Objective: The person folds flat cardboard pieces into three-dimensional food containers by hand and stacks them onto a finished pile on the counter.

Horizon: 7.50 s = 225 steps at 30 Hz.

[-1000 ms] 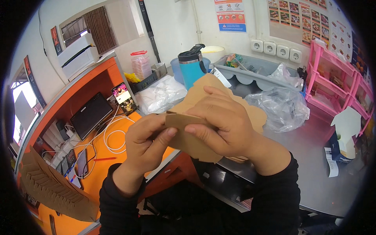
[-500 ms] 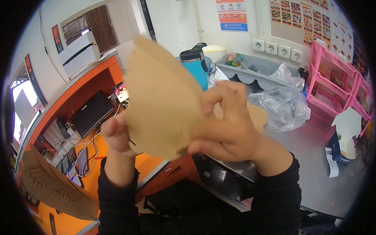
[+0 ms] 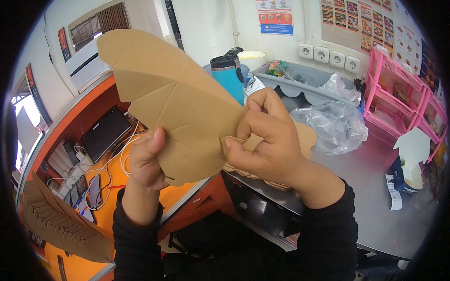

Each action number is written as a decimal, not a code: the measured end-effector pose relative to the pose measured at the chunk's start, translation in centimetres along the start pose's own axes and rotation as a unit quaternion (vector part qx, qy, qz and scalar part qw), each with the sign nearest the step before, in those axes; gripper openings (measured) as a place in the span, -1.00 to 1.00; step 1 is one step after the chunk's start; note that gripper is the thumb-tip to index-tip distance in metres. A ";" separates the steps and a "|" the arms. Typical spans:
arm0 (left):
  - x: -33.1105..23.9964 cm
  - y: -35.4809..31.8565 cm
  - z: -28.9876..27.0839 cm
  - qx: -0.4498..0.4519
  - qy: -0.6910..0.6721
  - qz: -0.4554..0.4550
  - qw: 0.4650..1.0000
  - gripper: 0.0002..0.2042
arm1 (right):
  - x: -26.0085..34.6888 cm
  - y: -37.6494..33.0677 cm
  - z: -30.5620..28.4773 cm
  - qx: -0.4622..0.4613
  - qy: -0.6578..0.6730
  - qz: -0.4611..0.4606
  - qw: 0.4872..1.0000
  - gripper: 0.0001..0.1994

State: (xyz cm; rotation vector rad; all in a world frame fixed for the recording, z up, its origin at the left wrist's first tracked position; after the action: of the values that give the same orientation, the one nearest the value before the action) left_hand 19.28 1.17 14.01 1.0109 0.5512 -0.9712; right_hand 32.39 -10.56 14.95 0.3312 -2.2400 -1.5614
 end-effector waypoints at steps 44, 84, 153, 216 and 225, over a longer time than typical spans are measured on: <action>2.8 -0.9 -1.4 0.172 0.030 -0.084 0.981 -0.46 | -2.0 -0.2 1.3 -0.018 0.232 0.171 0.957 -0.82; 2.8 -1.2 -0.4 0.049 0.028 -0.198 0.979 -0.41 | -3.3 -0.5 2.1 0.373 0.404 0.270 0.791 -0.50; 0.9 0.0 -0.9 0.011 -0.104 0.032 0.994 -0.51 | -2.7 0.0 2.2 0.120 0.292 0.138 0.939 -0.68; 3.3 -0.9 -1.7 0.061 -0.028 -0.176 0.982 -0.52 | 0.5 0.8 -2.1 0.232 0.059 -0.178 0.954 -0.89; 2.2 -1.0 -1.8 0.062 -0.006 -0.157 0.986 -0.51 | -1.5 -0.1 1.1 0.331 0.410 0.204 0.825 -0.63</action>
State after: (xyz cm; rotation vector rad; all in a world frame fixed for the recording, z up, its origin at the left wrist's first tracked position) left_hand 19.59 1.65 11.09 1.0467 0.6580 -1.3039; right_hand 33.25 -9.06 14.29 0.5363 -1.8550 -0.2507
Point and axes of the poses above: each hand's wrist, its own y-axis towards the middle knuckle, its own z-axis out of the palm, x = y × z, the point moved 4 cm from there along y, towards the middle knuckle, and after that the axes turned 8 degrees about -y, right-handed, at the moved point
